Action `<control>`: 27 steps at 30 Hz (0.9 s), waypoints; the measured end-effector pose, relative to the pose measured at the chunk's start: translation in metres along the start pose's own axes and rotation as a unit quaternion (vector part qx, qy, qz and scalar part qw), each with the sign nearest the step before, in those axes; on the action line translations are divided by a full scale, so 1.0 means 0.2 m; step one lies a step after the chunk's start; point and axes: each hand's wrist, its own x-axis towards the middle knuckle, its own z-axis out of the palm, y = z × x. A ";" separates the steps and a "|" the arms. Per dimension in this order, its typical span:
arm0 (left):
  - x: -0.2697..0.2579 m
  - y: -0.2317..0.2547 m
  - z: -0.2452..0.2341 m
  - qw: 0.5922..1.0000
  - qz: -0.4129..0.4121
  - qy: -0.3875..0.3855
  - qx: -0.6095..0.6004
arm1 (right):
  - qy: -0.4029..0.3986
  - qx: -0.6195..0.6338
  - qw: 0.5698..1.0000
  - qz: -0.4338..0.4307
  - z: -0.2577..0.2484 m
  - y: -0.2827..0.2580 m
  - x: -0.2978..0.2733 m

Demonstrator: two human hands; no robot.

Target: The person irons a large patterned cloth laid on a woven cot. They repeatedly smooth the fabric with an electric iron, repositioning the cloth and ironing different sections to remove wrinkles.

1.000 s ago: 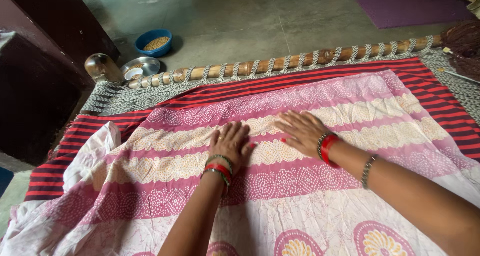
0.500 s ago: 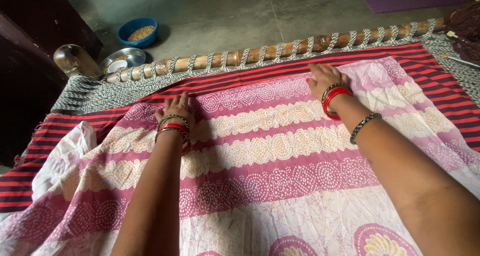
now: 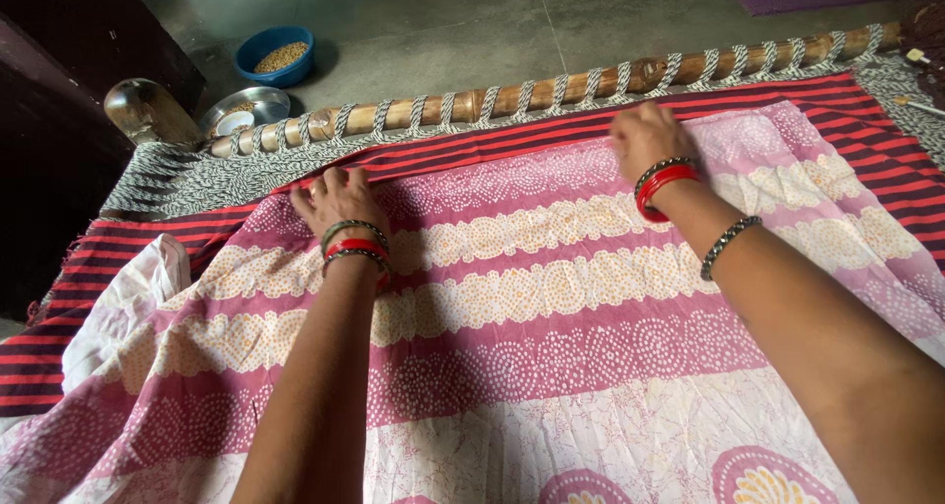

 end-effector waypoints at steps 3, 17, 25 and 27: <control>-0.02 0.13 0.00 0.992 0.114 -0.053 -0.031 | 0.006 0.043 0.984 -0.172 0.08 -0.10 -0.01; -0.62 0.43 -0.09 0.842 0.454 -0.024 -0.290 | 0.028 0.072 0.989 -0.127 0.30 -0.50 0.15; -0.50 0.44 -0.01 0.927 0.291 -0.158 -0.176 | -0.064 0.095 0.967 -0.228 0.28 -0.53 -0.19; -0.48 0.44 -0.01 0.934 0.268 -0.154 -0.180 | -0.155 0.012 0.968 -0.199 0.23 -0.45 -0.31</control>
